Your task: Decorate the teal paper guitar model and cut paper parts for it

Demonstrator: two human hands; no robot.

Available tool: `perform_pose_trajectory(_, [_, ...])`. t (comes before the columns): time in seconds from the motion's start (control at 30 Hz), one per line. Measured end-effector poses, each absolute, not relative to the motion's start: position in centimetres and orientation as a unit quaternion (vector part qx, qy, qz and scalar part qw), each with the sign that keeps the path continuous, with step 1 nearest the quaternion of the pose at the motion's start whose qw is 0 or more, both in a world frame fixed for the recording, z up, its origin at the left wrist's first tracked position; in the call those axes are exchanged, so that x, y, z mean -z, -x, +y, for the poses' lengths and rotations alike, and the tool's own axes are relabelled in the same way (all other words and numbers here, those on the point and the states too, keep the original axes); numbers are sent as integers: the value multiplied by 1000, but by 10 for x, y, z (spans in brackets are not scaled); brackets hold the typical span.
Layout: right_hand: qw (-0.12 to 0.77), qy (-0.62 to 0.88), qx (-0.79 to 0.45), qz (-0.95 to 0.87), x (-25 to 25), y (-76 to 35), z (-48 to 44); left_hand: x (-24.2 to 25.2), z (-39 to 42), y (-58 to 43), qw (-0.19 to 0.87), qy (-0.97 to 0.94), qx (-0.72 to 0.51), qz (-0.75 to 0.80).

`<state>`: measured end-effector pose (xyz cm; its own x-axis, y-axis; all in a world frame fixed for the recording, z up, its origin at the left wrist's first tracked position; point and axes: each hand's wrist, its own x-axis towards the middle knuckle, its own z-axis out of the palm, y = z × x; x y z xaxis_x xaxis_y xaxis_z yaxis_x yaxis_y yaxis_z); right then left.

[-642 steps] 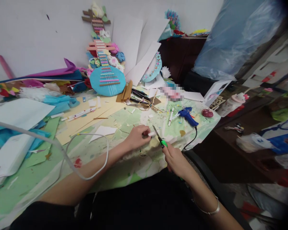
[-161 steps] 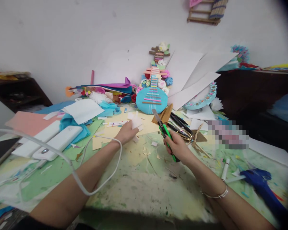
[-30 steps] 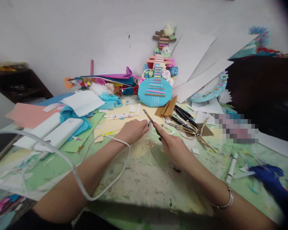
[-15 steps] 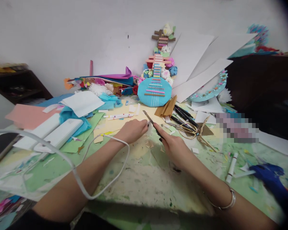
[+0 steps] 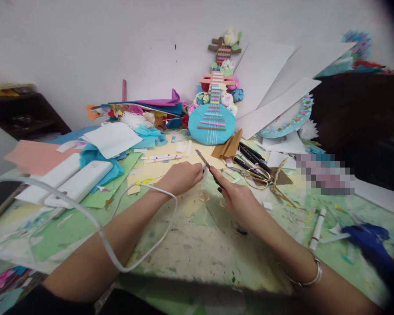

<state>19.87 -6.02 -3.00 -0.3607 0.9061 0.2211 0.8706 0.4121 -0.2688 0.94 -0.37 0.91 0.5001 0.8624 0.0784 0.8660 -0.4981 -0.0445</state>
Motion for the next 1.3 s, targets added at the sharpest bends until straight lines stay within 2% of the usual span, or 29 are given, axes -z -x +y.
perform_pose_trajectory(0.37, [179,538,-58,-822,32,-196,-57,-11,-9,-14,57,854,16,-517])
perform_pose_trajectory(1.3, [122,561,-63,-816,28,-194,-64,-10,-6,-11,28,857,30,-514])
